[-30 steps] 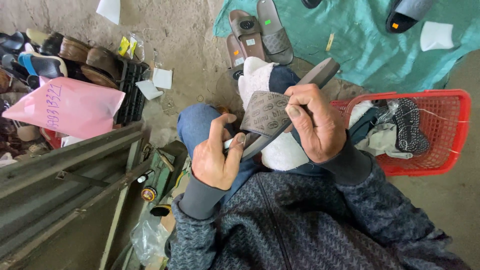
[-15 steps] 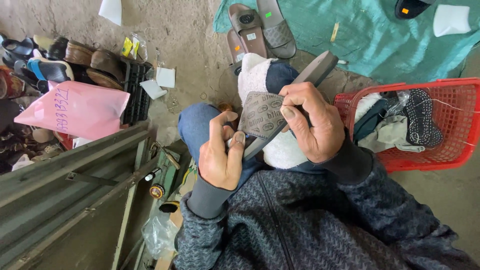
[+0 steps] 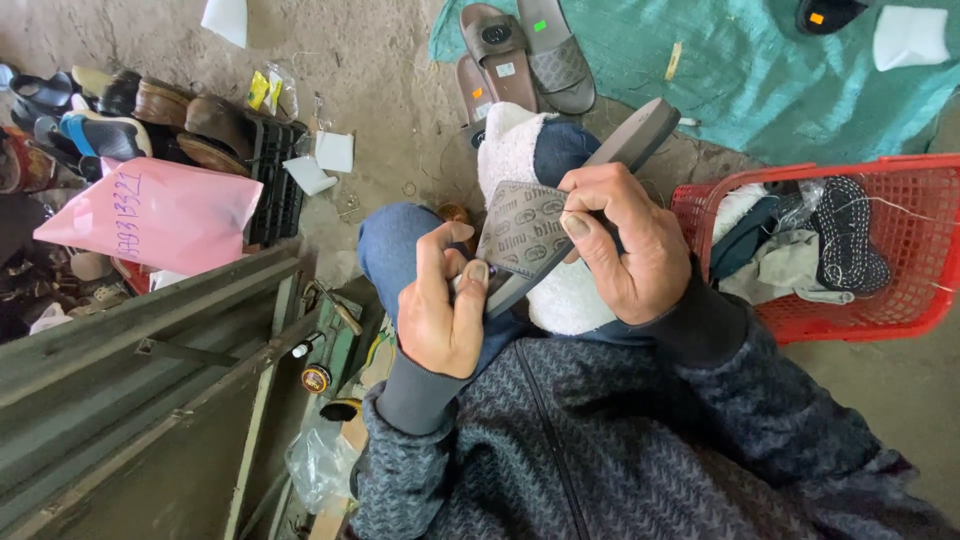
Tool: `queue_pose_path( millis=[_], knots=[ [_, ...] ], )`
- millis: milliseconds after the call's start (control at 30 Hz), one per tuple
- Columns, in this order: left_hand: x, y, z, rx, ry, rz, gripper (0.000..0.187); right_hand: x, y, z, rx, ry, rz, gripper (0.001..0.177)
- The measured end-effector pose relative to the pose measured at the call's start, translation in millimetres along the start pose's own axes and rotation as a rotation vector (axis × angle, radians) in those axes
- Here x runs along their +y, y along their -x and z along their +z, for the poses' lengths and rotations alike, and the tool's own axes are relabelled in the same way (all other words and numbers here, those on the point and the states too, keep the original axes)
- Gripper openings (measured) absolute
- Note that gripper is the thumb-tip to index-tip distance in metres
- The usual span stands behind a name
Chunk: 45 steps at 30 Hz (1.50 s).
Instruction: Hand-stitching the upper part of a sandal to its sole using a needle and thread.
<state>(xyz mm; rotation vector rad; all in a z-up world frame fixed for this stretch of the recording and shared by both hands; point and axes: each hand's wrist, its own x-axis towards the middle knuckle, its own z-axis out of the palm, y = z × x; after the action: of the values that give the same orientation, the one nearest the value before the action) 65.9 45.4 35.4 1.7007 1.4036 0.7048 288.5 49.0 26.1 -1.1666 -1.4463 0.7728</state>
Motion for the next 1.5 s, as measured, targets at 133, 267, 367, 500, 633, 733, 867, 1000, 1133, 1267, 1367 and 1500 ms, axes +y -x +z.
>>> queue_pose_path(
  millis=[133,267,367,500,633,733,867,1000,1133,1267,1367,1500],
  knots=[
    [-12,0,1,-0.012,0.049,-0.029,0.034,0,0,-2,-0.001,-0.001,0.003,0.015],
    [-25,1,2,-0.004,0.078,-0.059,0.032,4,0,-3,-0.015,0.002,-0.039,0.014],
    [-14,4,2,-0.004,0.089,-0.066,0.032,7,4,-3,-0.023,0.013,-0.032,0.014],
    [-11,2,2,0.015,0.093,-0.017,0.032,8,3,1,-0.001,0.023,-0.059,0.014],
    [1,10,0,0.000,0.069,-0.039,0.035,5,6,0,-0.006,0.007,-0.026,0.015],
    [0,8,0,0.010,0.045,-0.014,0.034,10,6,2,-0.007,-0.005,-0.053,0.015],
    [-32,3,4,0.029,0.112,-0.142,0.036,10,4,-5,-0.020,0.005,-0.030,0.014],
    [-57,16,4,0.101,0.356,-0.285,0.037,21,11,-7,-0.021,-0.035,0.004,0.015],
    [-36,27,-5,0.017,0.322,-0.289,0.046,11,3,-4,-0.017,-0.010,-0.012,0.016],
    [-31,36,-6,0.085,0.152,-0.072,0.048,-6,-14,-2,-0.038,-0.004,-0.027,0.017],
    [-22,32,-3,0.191,0.137,0.061,0.038,-14,-23,3,-0.063,-0.005,-0.050,0.016],
    [-47,37,5,0.267,0.328,-0.034,0.024,-22,-26,6,-0.039,-0.050,-0.069,0.016]
  ],
)
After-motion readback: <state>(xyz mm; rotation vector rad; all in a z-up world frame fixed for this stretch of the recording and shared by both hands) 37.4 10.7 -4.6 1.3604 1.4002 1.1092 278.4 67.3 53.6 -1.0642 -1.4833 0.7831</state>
